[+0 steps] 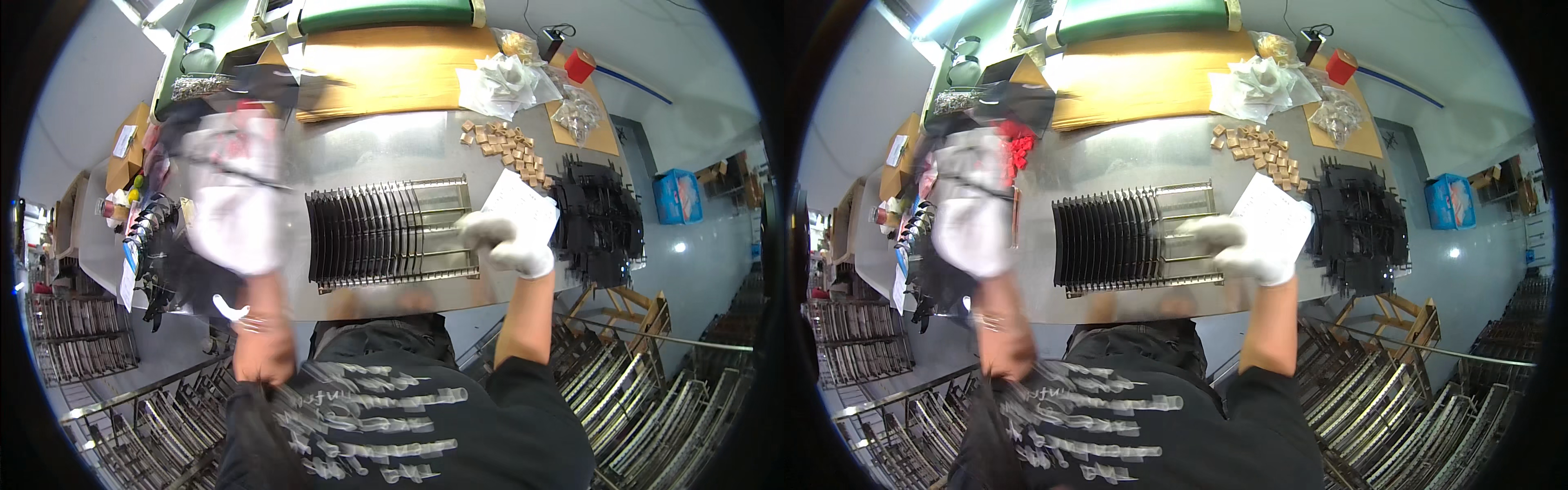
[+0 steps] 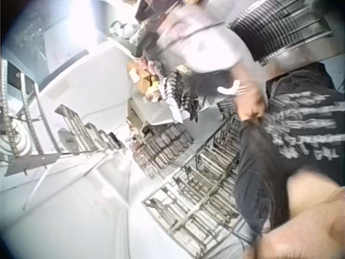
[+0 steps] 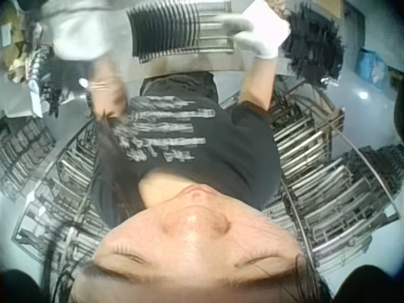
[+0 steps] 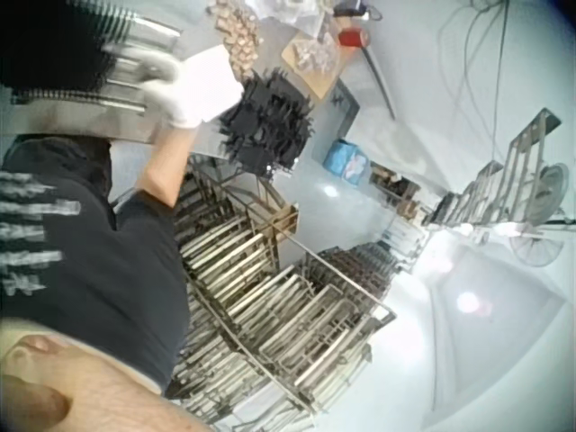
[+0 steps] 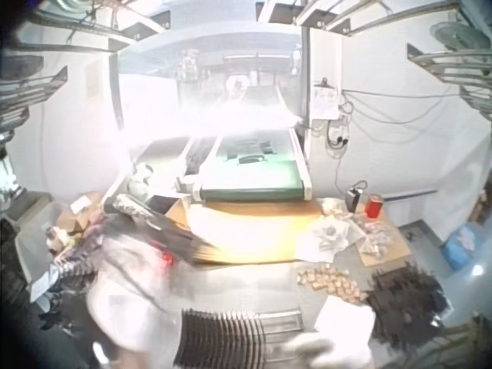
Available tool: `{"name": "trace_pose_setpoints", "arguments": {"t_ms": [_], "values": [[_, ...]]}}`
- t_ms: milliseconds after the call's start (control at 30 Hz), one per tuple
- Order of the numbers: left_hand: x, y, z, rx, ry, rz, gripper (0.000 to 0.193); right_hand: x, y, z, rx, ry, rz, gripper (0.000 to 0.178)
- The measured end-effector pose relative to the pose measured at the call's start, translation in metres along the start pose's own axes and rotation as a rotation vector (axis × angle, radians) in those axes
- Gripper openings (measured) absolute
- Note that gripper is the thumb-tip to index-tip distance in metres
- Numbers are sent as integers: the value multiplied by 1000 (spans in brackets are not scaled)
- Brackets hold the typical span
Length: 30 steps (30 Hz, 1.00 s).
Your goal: The person assembles small black plastic components onto a metal rack, repeatedly picking up parts and securing them with zip ties. The person also handles red plastic pieces and a smartphone on the table.
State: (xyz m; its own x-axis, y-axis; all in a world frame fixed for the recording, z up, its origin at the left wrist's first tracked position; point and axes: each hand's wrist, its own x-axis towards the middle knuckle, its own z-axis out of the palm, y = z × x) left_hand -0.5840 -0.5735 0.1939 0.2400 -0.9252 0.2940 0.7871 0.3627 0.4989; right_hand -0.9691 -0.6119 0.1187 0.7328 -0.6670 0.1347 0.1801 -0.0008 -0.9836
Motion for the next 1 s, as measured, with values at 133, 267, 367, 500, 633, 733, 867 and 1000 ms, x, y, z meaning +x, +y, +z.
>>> {"name": "trace_pose_setpoints", "arguments": {"t_ms": [133, 267, 367, 500, 633, 733, 867, 1000], "values": [[5, 64, 6, 589, 185, 208, 71, 5, 49, 8, 339, 522, 395, 62], [-34, 51, 20, 729, 200, 209, 61, 25, 55, 23, 153, 525, 489, 66], [-44, 41, 7, 654, 69, 197, 58, 48, 94, 42, -742, 470, 382, 72], [-45, 16, 7, 776, -51, 233, 59, 32, 80, 24, 93, 262, 529, 83], [-50, -14, 15, 852, -78, 200, 53, 39, 58, 48, -1008, 311, 597, 80], [-48, -32, 31, 645, -194, 123, 50, 41, 18, 47, -671, 549, 295, 88], [-51, -41, 34, 564, -208, 117, 46, 32, 20, 47, -827, 582, 110, 84], [-48, -31, 33, 457, -165, 117, 43, 36, 76, 39, -754, 525, 354, 78]]}}
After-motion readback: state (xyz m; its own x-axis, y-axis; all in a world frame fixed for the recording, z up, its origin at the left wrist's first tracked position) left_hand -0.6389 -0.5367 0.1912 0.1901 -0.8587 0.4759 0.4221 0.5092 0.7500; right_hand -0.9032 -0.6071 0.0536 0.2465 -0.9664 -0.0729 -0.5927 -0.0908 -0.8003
